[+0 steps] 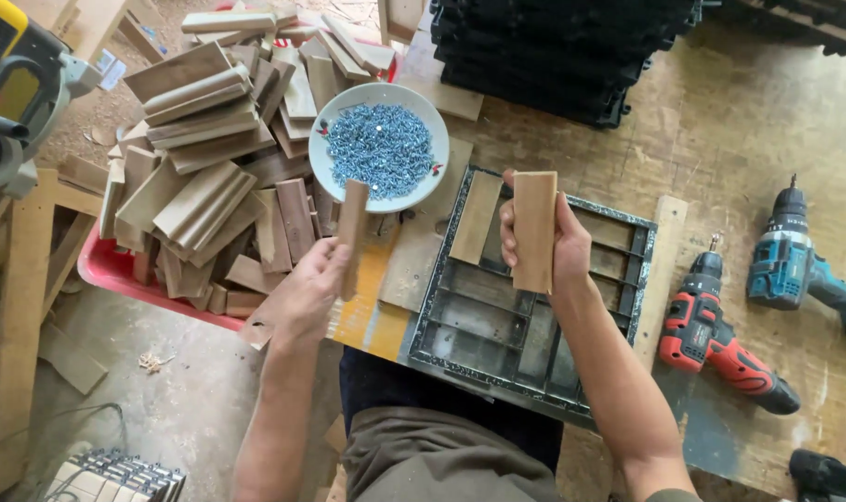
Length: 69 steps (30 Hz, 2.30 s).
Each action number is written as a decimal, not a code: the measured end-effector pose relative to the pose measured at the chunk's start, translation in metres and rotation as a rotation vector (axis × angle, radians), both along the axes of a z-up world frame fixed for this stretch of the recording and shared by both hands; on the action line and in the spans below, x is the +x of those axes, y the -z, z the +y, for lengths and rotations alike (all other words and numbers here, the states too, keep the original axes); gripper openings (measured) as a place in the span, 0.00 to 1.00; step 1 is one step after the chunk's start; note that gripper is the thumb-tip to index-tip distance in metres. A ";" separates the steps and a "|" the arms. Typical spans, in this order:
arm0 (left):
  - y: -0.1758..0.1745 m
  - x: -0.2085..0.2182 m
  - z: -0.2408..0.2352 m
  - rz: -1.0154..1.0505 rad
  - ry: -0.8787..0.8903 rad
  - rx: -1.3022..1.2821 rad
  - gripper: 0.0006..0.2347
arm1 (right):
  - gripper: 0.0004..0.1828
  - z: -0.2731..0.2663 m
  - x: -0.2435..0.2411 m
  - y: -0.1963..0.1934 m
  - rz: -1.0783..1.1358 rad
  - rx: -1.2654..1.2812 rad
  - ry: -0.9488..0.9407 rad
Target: Assembling modular wooden tiles by first screwing a plastic grid onto a wooden base and then inserting wooden slats into the grid.
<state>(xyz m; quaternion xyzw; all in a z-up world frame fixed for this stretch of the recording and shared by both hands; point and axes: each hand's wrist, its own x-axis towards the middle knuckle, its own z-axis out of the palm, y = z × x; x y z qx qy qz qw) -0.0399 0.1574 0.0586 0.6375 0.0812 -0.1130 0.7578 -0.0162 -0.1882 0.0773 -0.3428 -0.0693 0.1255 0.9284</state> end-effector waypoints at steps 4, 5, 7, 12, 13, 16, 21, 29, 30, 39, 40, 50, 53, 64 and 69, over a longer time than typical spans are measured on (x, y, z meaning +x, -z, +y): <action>-0.031 -0.010 -0.064 0.095 0.119 -0.184 0.10 | 0.34 -0.009 0.008 -0.006 0.038 -0.167 0.152; -0.020 -0.006 -0.074 0.117 0.195 -0.228 0.09 | 0.32 -0.014 0.009 -0.003 0.075 -0.173 0.159; -0.008 -0.001 -0.093 0.145 0.280 -0.274 0.10 | 0.31 -0.023 0.012 0.005 0.118 -0.180 0.176; -0.002 0.012 -0.118 0.052 0.327 -0.181 0.14 | 0.32 -0.032 0.018 0.023 0.213 -0.101 0.152; -0.003 0.013 -0.120 0.049 0.331 -0.183 0.14 | 0.32 -0.034 0.019 0.027 0.210 -0.102 0.157; -0.002 0.013 -0.123 0.069 0.347 -0.086 0.16 | 0.32 -0.035 0.020 0.035 0.228 -0.048 0.119; 0.028 0.012 -0.121 -0.081 0.327 0.000 0.13 | 0.33 -0.022 0.019 0.010 0.229 -0.279 0.218; 0.045 0.007 -0.121 -0.189 0.218 0.005 0.13 | 0.28 -0.004 0.051 0.040 0.015 -1.933 0.551; 0.043 0.008 -0.120 -0.211 0.217 0.033 0.13 | 0.27 -0.004 0.059 0.048 0.023 -1.944 0.540; 0.048 0.002 -0.120 -0.263 0.176 0.087 0.15 | 0.18 0.025 0.039 0.044 -0.285 -2.176 0.840; 0.048 0.000 -0.120 -0.256 0.179 0.085 0.15 | 0.18 0.023 0.040 0.052 -0.280 -2.181 0.834; 0.039 0.000 -0.119 -0.268 0.173 0.081 0.15 | 0.33 0.006 0.025 0.065 -0.431 -2.283 0.462; 0.036 0.006 -0.121 -0.255 0.180 0.096 0.15 | 0.42 -0.002 0.005 0.045 -0.385 -2.149 0.191; 0.029 0.006 -0.129 -0.224 0.203 0.128 0.15 | 0.33 -0.042 0.057 0.024 -0.740 -2.190 0.534; 0.031 0.004 -0.131 -0.271 0.183 0.316 0.24 | 0.17 -0.008 0.116 -0.066 -0.677 -1.591 1.063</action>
